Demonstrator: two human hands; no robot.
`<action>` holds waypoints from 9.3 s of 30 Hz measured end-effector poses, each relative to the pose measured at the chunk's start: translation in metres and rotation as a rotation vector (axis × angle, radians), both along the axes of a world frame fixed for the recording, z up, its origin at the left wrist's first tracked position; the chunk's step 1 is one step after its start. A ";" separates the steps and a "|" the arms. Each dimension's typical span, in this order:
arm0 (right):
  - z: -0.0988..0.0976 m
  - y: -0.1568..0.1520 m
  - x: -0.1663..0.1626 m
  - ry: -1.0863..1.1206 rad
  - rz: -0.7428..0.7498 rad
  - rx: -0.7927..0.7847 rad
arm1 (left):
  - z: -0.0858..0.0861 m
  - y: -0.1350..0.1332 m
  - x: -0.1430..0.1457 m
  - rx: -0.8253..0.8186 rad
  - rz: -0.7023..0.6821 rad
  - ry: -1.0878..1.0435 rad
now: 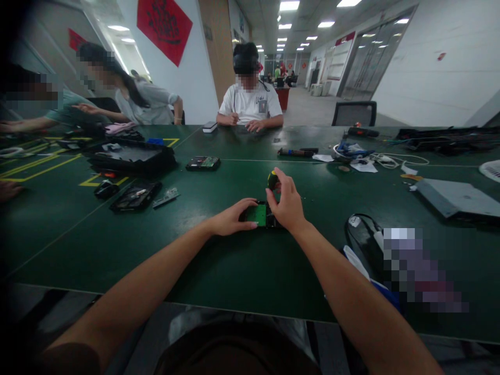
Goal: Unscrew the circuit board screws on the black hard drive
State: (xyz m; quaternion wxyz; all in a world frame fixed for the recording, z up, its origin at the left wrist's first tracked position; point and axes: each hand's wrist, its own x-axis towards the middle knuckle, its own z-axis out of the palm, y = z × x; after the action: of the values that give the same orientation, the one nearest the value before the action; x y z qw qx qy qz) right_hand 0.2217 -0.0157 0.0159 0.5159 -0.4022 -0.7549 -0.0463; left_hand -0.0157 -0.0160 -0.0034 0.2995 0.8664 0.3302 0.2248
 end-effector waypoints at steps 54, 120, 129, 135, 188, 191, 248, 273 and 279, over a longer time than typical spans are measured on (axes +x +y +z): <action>0.003 -0.003 -0.004 0.003 -0.022 0.024 | -0.001 0.001 -0.001 0.015 -0.003 0.008; 0.001 -0.004 -0.004 -0.005 0.042 0.013 | 0.002 -0.002 0.000 -0.007 0.003 0.020; 0.001 -0.004 -0.002 -0.024 -0.002 0.022 | 0.000 -0.002 0.000 -0.004 0.004 0.024; 0.002 -0.004 -0.003 -0.017 0.012 0.029 | 0.002 -0.003 0.000 0.002 0.002 0.025; 0.003 -0.004 -0.005 -0.008 0.050 0.023 | 0.001 -0.002 0.000 -0.003 0.012 0.018; 0.003 -0.004 -0.006 -0.005 0.043 0.024 | 0.003 -0.003 0.001 0.006 0.008 0.017; 0.001 -0.004 -0.006 0.041 0.016 0.054 | 0.006 -0.005 0.001 0.003 0.014 0.021; 0.005 -0.006 -0.005 0.004 0.040 0.022 | 0.002 -0.003 0.001 0.005 0.014 0.012; 0.006 -0.007 -0.006 -0.022 -0.003 0.017 | 0.001 -0.003 0.001 -0.005 0.015 0.019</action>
State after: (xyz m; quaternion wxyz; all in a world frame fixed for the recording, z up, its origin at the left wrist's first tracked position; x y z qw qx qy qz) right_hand 0.2158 -0.0223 0.0218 0.5110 -0.3983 -0.7595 -0.0579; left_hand -0.0149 -0.0189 -0.0020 0.2969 0.8653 0.3398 0.2181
